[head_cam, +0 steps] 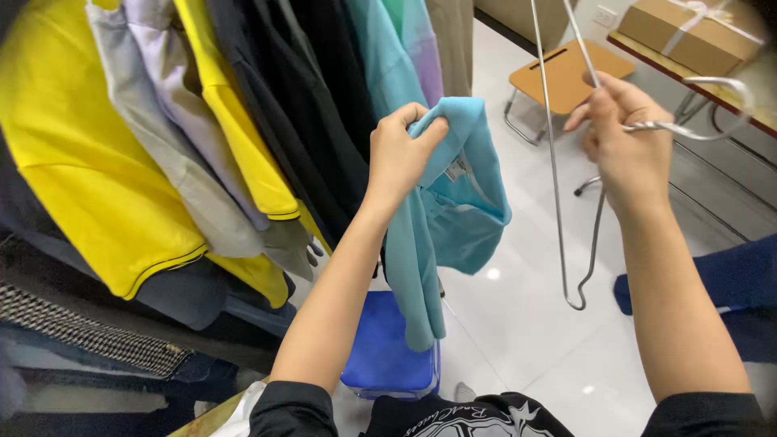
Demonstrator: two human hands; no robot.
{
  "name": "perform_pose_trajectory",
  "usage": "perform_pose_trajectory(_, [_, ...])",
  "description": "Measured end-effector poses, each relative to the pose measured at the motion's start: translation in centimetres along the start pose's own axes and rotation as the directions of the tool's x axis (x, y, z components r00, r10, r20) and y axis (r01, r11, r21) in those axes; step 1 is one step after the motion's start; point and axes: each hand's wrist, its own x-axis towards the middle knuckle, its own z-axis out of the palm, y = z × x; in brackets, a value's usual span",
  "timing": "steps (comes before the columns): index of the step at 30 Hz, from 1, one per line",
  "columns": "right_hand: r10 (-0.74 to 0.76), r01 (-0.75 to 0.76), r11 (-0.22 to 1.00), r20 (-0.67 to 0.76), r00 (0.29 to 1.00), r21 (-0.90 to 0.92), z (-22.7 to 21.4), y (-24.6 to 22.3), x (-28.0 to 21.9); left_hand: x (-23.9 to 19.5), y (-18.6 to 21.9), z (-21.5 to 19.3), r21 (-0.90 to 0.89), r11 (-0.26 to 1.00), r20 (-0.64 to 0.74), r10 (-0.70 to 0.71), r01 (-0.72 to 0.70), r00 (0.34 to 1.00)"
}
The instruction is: The person unpacks a light blue shirt from a cardboard box, removes it from a plastic bag, and places it on a hanger among other clothes. They then remove the shirt from the hanger, lay it on a table, and fold it neatly by hand.
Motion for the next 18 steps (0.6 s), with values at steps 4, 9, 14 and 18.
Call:
perform_pose_trajectory(4, [-0.050,0.059,0.998,-0.261,0.964,0.026,-5.7,-0.3,-0.7,0.1,0.6,2.6,-0.075,0.997,0.063,-0.007,0.012,0.998])
perform_pose_trajectory(9, [0.239,-0.096,0.828,-0.193,0.952,0.552,-8.6,-4.1,-1.7,-0.5,1.4,4.6,-0.274,0.931,0.265,-0.169,0.242,0.949])
perform_pose_trajectory(14, [0.058,-0.011,0.767,-0.053,0.997,0.641,-9.7,-1.4,0.3,-1.6,2.0,5.8,-0.291,0.944,0.404,-0.027,0.156,0.914])
perform_pose_trajectory(18, [-0.165,0.004,0.701,0.157,0.974,0.713,-8.8,0.4,2.3,-2.2,2.6,5.4,-0.259,0.961,0.483,0.042,0.097,0.875])
